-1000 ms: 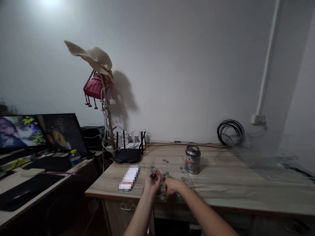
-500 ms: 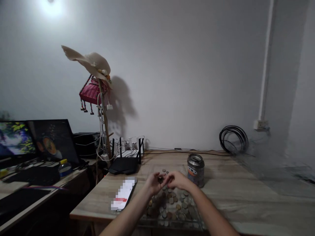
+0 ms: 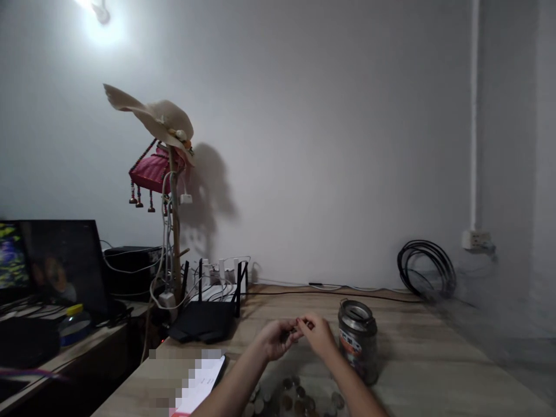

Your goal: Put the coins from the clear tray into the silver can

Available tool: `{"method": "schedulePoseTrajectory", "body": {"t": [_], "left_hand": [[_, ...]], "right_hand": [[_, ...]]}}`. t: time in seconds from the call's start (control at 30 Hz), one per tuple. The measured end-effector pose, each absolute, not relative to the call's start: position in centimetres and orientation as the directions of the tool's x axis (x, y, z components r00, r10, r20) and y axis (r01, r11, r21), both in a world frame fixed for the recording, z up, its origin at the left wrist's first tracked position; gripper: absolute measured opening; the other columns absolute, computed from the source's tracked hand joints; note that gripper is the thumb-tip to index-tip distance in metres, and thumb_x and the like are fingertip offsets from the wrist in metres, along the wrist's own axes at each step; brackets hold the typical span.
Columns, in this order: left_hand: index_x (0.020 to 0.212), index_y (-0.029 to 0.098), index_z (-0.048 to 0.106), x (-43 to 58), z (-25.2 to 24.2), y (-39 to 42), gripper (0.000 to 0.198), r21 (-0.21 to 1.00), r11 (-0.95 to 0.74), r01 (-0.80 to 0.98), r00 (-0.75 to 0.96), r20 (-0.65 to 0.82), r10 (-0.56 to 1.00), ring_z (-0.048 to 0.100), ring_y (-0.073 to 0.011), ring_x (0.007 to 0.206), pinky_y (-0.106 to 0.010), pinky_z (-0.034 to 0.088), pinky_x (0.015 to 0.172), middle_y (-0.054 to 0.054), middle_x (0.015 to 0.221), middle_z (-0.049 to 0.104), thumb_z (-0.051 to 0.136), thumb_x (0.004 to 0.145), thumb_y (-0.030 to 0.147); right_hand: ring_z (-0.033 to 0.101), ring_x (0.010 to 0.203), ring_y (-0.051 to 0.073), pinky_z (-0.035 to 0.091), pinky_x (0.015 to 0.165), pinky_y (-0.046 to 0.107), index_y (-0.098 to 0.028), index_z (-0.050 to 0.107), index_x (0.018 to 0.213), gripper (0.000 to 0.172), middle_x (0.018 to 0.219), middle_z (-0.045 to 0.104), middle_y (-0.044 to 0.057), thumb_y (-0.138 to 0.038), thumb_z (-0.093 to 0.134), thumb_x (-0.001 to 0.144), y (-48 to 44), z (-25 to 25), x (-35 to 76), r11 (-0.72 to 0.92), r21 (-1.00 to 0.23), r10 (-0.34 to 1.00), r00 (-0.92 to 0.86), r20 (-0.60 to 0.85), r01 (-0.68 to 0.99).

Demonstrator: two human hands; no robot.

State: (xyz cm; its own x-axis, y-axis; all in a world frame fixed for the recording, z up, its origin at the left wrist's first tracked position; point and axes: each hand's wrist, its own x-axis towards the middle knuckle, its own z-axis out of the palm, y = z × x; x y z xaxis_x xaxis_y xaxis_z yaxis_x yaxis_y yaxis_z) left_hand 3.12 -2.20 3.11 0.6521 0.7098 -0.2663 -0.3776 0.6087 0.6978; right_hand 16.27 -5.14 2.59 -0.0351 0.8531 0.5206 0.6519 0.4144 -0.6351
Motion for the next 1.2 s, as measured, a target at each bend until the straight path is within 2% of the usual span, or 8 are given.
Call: {"method": "schedulePoseTrajectory", "body": {"t": [0.1, 0.17, 0.4, 0.7, 0.83, 0.97, 1.07, 1.2], "left_hand": [[0.077, 0.010, 0.051, 2.6, 2.9, -1.9, 0.013, 0.807, 0.543, -0.232, 0.704, -0.246, 0.666, 0.038, -0.0002, 0.035, -0.010, 0.014, 0.029, 0.001, 0.057, 0.051, 0.047, 0.065, 0.011], [0.078, 0.013, 0.049, 2.3, 2.5, -2.1, 0.016, 0.915, 0.379, -0.139, 0.687, -0.186, 0.702, 0.033, -0.0003, 0.031, -0.011, 0.010, 0.029, 0.002, 0.055, 0.050, 0.045, 0.064, 0.013], [0.094, 0.018, 0.042, 1.9, 1.7, -3.9, 0.034, 0.983, -0.005, 0.185, 0.735, -0.135, 0.665, 0.033, -0.0021, 0.030, -0.012, 0.020, 0.033, 0.008, 0.049, 0.046, 0.042, 0.061, 0.012], [0.105, 0.021, 0.041, 2.0, 1.7, -4.2, 0.044, 0.952, -0.080, 0.296, 0.837, -0.218, 0.502, 0.039, -0.0029, 0.034, -0.013, 0.025, 0.037, 0.007, 0.053, 0.051, 0.044, 0.062, 0.012], [0.103, 0.019, 0.048, 1.9, 1.5, -3.6, 0.039, 0.951, -0.034, 0.307, 0.820, -0.247, 0.516, 0.039, -0.0024, 0.036, -0.014, 0.026, 0.039, 0.006, 0.054, 0.049, 0.049, 0.064, 0.018], [0.099, 0.017, 0.053, 1.7, 1.6, -3.2, 0.033, 0.969, 0.044, 0.244, 0.820, -0.230, 0.523, 0.037, -0.0019, 0.035, -0.016, 0.023, 0.037, 0.005, 0.057, 0.049, 0.047, 0.069, 0.028], [0.099, 0.017, 0.053, 1.7, 1.6, -3.3, 0.033, 0.970, 0.042, 0.238, 0.804, -0.221, 0.552, 0.035, -0.0016, 0.035, -0.016, 0.022, 0.037, 0.005, 0.057, 0.049, 0.046, 0.070, 0.031], [0.098, 0.018, 0.054, 1.8, 1.8, -3.5, 0.033, 0.969, 0.030, 0.246, 0.774, -0.215, 0.596, 0.035, -0.0013, 0.036, -0.016, 0.022, 0.038, 0.005, 0.057, 0.048, 0.046, 0.070, 0.034]], "right_hand": [[0.053, 0.066, 0.015, 0.040, 0.060, 0.025, -0.014, 0.059, 0.069, 0.034, 0.068, 0.061, 0.006, -0.040, 0.038, 0.075, -5.4, 2.0, 16.3, 0.457, -0.669, 0.837, -0.029, 0.546, 0.586], [0.053, 0.063, 0.015, 0.039, 0.057, 0.024, -0.014, 0.060, 0.070, 0.033, 0.067, 0.061, 0.005, -0.041, 0.040, 0.074, -5.7, 1.9, 16.3, 0.456, -0.688, 0.845, -0.032, 0.534, 0.565], [0.052, 0.055, 0.013, 0.038, 0.053, 0.024, -0.013, 0.060, 0.066, 0.025, 0.060, 0.060, 0.004, -0.034, 0.047, 0.068, -6.2, 1.2, 16.0, 0.372, -0.780, 0.928, -0.206, 0.310, 0.503], [0.053, 0.060, 0.013, 0.040, 0.058, 0.023, -0.013, 0.059, 0.060, 0.010, 0.060, 0.061, 0.002, -0.020, 0.051, 0.058, -7.4, 1.7, 16.6, 0.286, -0.787, 0.954, -0.239, 0.180, 0.547], [0.053, 0.064, 0.015, 0.039, 0.059, 0.025, -0.017, 0.060, 0.067, 0.016, 0.066, 0.062, 0.003, -0.026, 0.047, 0.067, -8.3, 3.5, 17.4, 0.377, -0.573, 0.897, -0.134, 0.420, 0.728], [0.050, 0.082, 0.018, 0.036, 0.075, 0.030, -0.019, 0.060, 0.075, 0.022, 0.080, 0.061, 0.006, -0.033, 0.044, 0.073, -9.1, 6.0, 20.7, 0.308, -0.277, 0.511, 0.088, 0.855, 0.910], [0.049, 0.082, 0.021, 0.034, 0.074, 0.033, -0.020, 0.060, 0.070, 0.019, 0.078, 0.062, 0.005, -0.033, 0.046, 0.069, -9.5, 6.8, 23.4, 0.070, -0.211, 0.393, 0.168, 0.904, 0.975], [0.049, 0.077, 0.022, 0.033, 0.064, 0.032, -0.023, 0.060, 0.064, 0.018, 0.073, 0.062, 0.002, -0.035, 0.046, 0.065, -9.5, 6.4, 25.3, -0.155, -0.290, 0.494, 0.328, 0.805, 0.945]]}}
